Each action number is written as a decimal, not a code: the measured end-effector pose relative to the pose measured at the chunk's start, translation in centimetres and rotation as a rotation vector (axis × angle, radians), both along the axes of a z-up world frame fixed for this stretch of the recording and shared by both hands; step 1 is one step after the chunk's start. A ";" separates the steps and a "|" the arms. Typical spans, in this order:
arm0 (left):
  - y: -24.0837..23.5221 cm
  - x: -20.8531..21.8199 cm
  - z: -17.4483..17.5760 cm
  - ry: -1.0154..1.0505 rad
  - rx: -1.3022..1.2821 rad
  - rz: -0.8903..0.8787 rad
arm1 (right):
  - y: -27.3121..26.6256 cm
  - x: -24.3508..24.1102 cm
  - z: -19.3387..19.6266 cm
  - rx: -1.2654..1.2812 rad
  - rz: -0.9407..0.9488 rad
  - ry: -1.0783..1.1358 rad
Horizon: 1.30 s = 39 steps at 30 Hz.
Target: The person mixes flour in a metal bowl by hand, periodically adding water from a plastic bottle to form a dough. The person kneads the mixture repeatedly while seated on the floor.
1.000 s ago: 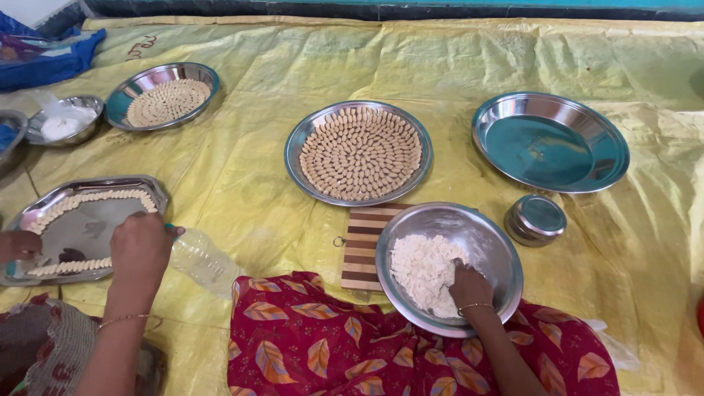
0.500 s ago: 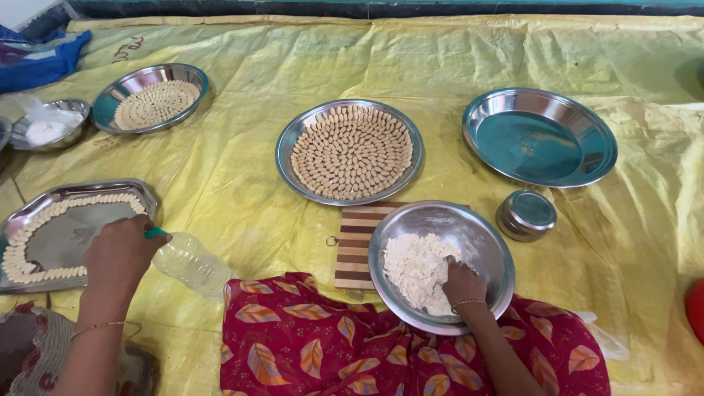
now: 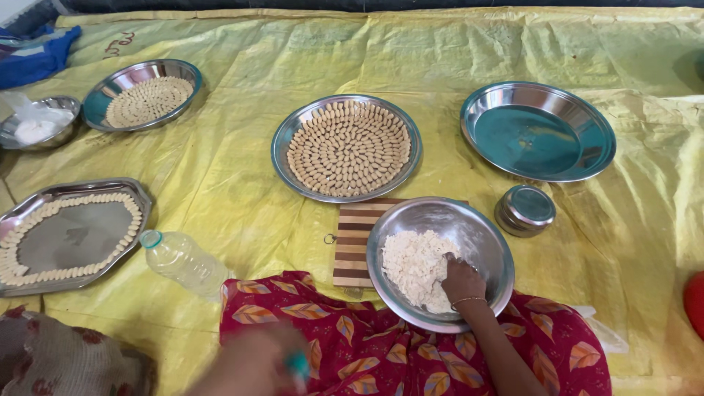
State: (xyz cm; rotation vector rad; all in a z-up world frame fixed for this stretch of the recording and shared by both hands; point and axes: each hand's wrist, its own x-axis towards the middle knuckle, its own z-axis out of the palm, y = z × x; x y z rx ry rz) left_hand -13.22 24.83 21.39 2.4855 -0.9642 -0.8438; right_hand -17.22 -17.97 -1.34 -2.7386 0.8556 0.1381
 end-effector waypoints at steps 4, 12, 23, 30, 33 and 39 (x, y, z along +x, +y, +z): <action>1.1 -0.6 -2.0 -0.137 -0.391 -0.211 | -0.3 0.2 -0.6 -0.035 0.035 -0.017; 10.6 8.9 -9.7 -0.600 -0.890 1.000 | -1.4 0.3 -3.0 -0.001 -0.002 -0.053; 9.2 15.8 -21.2 -0.557 -1.058 1.058 | -5.8 -0.5 -1.9 0.288 -0.200 -0.280; 5.9 18.3 -16.7 -0.681 -0.751 1.072 | -0.1 0.0 2.0 0.204 -0.044 -0.160; 3.3 19.6 -14.3 -0.699 -0.425 0.912 | 2.7 0.9 1.5 0.029 0.116 0.078; -2.6 18.7 -10.9 -0.846 -0.535 0.481 | 2.3 1.7 -1.3 -0.164 0.188 0.101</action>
